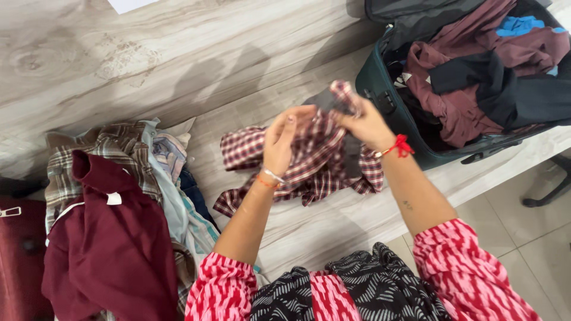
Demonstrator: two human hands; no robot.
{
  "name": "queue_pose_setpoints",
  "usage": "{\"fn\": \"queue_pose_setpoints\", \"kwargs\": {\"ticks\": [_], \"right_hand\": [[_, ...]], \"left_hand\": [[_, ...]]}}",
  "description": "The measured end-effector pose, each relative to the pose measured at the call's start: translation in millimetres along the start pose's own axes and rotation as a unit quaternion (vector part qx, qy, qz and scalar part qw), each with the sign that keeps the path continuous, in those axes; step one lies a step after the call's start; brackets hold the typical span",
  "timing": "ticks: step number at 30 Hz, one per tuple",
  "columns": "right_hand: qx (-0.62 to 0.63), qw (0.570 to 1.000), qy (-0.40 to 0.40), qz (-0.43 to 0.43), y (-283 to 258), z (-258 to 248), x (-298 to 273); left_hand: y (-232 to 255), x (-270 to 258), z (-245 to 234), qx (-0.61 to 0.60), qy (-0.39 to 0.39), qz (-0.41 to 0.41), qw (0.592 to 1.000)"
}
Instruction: The person picks up a maroon shirt and a plaid shirt from a suitcase and folds them on a surface by hand.
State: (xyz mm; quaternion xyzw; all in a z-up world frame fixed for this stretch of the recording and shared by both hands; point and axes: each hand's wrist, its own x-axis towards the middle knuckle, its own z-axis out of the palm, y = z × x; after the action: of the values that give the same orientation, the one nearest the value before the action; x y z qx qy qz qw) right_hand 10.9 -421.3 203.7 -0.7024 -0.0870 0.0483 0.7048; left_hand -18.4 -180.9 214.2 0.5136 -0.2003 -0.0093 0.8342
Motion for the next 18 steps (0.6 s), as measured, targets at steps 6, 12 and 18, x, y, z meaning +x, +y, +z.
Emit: {"fn": "queue_pose_setpoints", "kwargs": {"ticks": [6,12,18], "right_hand": [[0.129,0.976,0.109,-0.14,-74,-45,12],[0.292,0.95,-0.065,-0.09,-181,-42,-23],[0.259,0.945,-0.106,-0.17,-206,-63,-53]], "left_hand": [[-25,-42,-23,0.336,-0.013,0.069,0.939],[-88,-75,-15,0.536,0.008,0.024,0.844],[-160,-91,-13,0.541,0.04,-0.112,0.833]]}}
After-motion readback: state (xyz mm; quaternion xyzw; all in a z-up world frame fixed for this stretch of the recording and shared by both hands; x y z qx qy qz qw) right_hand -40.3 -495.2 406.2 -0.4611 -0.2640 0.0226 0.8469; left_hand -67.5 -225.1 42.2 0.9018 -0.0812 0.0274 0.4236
